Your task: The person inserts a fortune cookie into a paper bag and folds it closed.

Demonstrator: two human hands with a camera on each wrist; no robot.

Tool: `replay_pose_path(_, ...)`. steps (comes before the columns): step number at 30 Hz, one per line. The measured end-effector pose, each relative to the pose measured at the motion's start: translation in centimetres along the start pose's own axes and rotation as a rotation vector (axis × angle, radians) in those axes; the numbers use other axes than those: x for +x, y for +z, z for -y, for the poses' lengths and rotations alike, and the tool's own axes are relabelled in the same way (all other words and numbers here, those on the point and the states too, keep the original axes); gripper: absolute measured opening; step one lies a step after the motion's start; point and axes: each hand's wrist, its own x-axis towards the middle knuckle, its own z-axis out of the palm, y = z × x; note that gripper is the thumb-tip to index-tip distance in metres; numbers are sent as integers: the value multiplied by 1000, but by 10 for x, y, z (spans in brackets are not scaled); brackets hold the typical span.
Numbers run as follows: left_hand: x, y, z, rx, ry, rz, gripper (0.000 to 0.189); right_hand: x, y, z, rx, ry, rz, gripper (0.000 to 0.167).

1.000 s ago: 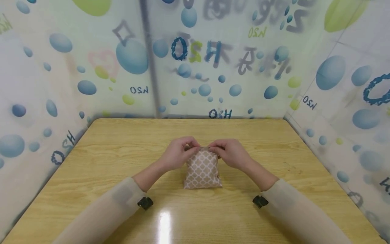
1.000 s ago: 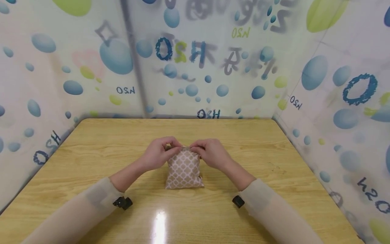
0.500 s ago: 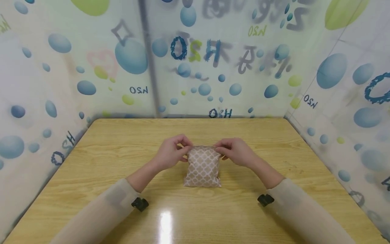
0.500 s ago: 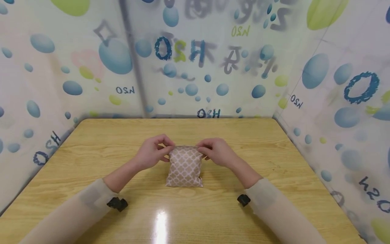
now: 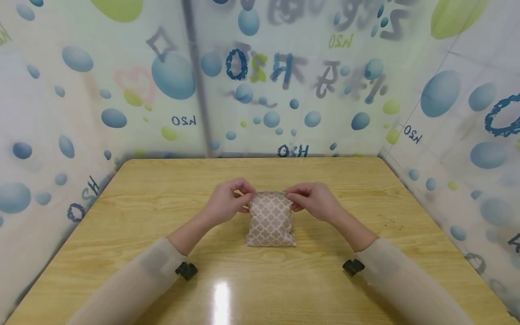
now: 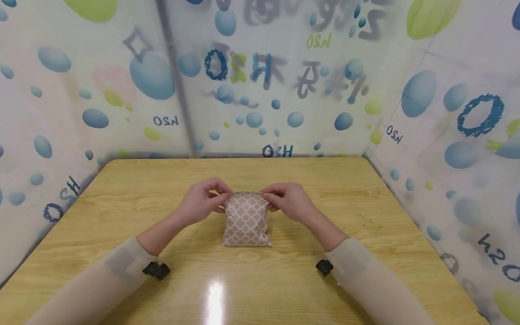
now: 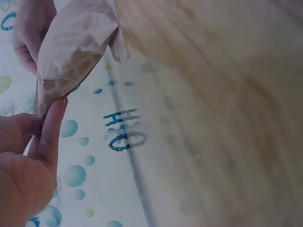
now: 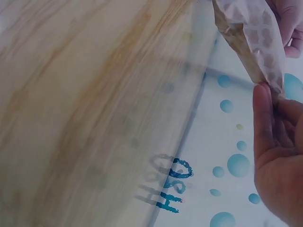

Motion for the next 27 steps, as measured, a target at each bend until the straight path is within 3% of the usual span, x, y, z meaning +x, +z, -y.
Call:
replay_pose_path(6,1,-1,-1,20,12,11,6,0,-3,-2,46,8,24,23)
replay_pose_path(11,7,3,0,37,20,54,19,1,-3,0,39,-17,47,23)
replay_pose_path(19,9,11,-2,82,50,54,11,11,12,5,-90,-115,38,30)
replay_pose_path(27,11,18,-3,121,127,60,6,16,28,19,-211,-236,-42,13)
